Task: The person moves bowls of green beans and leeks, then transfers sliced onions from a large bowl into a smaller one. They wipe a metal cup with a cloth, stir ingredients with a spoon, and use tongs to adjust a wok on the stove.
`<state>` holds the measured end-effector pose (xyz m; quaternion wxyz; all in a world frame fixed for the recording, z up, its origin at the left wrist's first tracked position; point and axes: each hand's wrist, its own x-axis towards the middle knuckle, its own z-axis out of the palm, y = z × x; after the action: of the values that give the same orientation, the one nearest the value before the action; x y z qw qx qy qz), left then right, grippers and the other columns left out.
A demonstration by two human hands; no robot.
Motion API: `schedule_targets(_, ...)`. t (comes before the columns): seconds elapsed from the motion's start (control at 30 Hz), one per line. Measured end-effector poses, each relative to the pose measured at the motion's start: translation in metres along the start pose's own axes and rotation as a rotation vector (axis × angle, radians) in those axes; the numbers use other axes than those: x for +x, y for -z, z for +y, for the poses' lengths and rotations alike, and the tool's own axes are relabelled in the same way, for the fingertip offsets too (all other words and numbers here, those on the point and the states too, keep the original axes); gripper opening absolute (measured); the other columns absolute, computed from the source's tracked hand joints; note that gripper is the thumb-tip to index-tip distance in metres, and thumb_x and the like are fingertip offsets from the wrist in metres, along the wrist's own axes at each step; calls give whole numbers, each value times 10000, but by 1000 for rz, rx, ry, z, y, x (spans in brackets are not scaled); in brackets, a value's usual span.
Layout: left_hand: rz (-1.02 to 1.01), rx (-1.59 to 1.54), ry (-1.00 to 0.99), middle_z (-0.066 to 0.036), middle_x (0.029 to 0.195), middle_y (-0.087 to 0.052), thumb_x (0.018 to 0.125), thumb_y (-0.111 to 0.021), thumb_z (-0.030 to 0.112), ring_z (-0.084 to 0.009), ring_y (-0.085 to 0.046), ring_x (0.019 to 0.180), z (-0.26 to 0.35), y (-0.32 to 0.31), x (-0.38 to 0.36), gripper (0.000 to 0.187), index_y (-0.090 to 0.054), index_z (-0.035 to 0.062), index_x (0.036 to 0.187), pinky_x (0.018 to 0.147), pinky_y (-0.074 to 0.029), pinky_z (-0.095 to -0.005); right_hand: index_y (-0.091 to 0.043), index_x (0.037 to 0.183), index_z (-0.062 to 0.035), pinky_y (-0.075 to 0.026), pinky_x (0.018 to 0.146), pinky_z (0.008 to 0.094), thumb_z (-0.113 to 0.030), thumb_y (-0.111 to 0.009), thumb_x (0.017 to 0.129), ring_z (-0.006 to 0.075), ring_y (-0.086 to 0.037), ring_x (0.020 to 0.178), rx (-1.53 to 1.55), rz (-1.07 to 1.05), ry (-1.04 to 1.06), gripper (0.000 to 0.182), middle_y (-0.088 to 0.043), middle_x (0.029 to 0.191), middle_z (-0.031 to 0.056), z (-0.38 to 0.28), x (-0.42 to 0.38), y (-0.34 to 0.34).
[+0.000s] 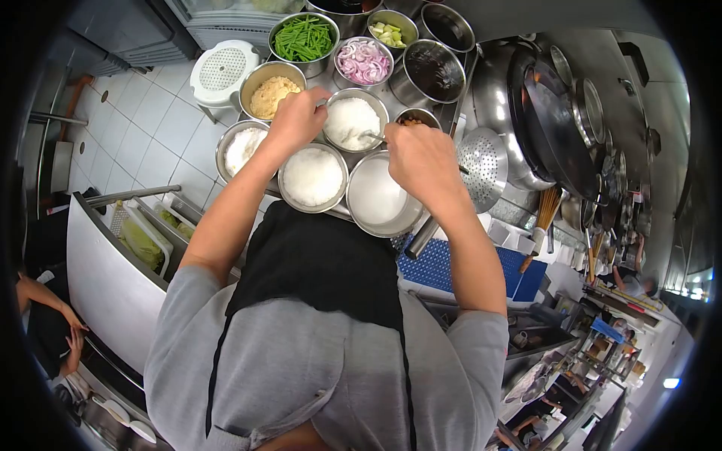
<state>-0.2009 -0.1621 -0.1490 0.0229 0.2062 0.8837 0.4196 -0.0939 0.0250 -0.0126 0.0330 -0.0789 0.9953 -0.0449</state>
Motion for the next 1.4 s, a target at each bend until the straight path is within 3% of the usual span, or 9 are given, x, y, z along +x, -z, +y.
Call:
schedule_targets(0.17,3,-49,-160,-295,921,-679,766,-591,15,-461,-660,906,5,0,11,349,-692,4,1100,836,-522,-516,-691,784,-17,-534,661,494,-53,-606,775,378,-688,725,-46,-56,50,93,-674,723,213,13,11,-38)
schedule_targets(0.37,-192,130,7,-317,983,-664,764,-583,3,-478,-636,975,15,7,7,399,-643,-31,1157,891,-492,-538,-693,757,-22,-538,654,490,-56,-615,739,388,-682,713,-33,61,12,87,-671,717,216,12,7,-5)
schedule_targets(0.67,-138,109,29,-311,1018,-669,771,-587,-8,-465,-640,999,18,8,5,413,-643,-45,1178,921,-491,-518,-692,794,-24,-537,680,501,-72,-609,774,404,-678,734,2,31,-57,98,-679,756,210,17,13,-6)
schedule_targets(0.77,16,-22,-184,-315,1000,-669,768,-590,-5,-456,-647,979,4,-4,9,409,-653,-40,1170,904,-498,-517,-698,826,-30,-537,682,501,-77,-612,783,403,-679,738,-27,70,-10,107,-683,765,202,40,20,-29)
schedule_targets(0.97,-175,94,70,-286,902,-679,757,-574,-33,-434,-675,873,16,13,-3,439,-648,-39,1190,811,-526,-499,-649,778,-43,-517,678,493,-91,-612,788,384,-666,764,5,50,-26,62,-687,812,163,32,15,-17)
schedule_targets(1.07,-58,86,-95,-275,847,-677,757,-585,-12,-434,-674,819,9,2,0,416,-663,-30,1165,780,-527,-496,-648,773,-49,-515,664,492,-86,-608,781,387,-661,754,-26,149,13,55,-682,802,160,35,18,-15)
schedule_targets(1.17,38,-70,-101,-333,864,-655,735,-583,-22,-478,-651,881,10,-4,6,158,-636,-54,881,846,-504,-542,-695,833,-34,-549,695,493,-58,-621,766,388,-690,751,-10,108,48,102,-704,828,196,48,30,-50)
schedule_targets(1.27,-46,56,43,-282,866,-673,760,-570,-21,-453,-661,833,20,9,0,422,-675,-10,1169,797,-523,-502,-695,823,-37,-554,697,486,-57,-606,771,379,-695,747,6,101,26,104,-706,830,198,34,19,-23)
schedule_targets(1.4,-56,82,-87,-276,861,-672,769,-558,-41,-445,-662,829,10,2,-1,426,-673,-6,1178,781,-526,-488,-691,828,-35,-553,659,481,-66,-598,780,380,-691,720,-16,188,75,109,-691,760,192,35,22,-18)
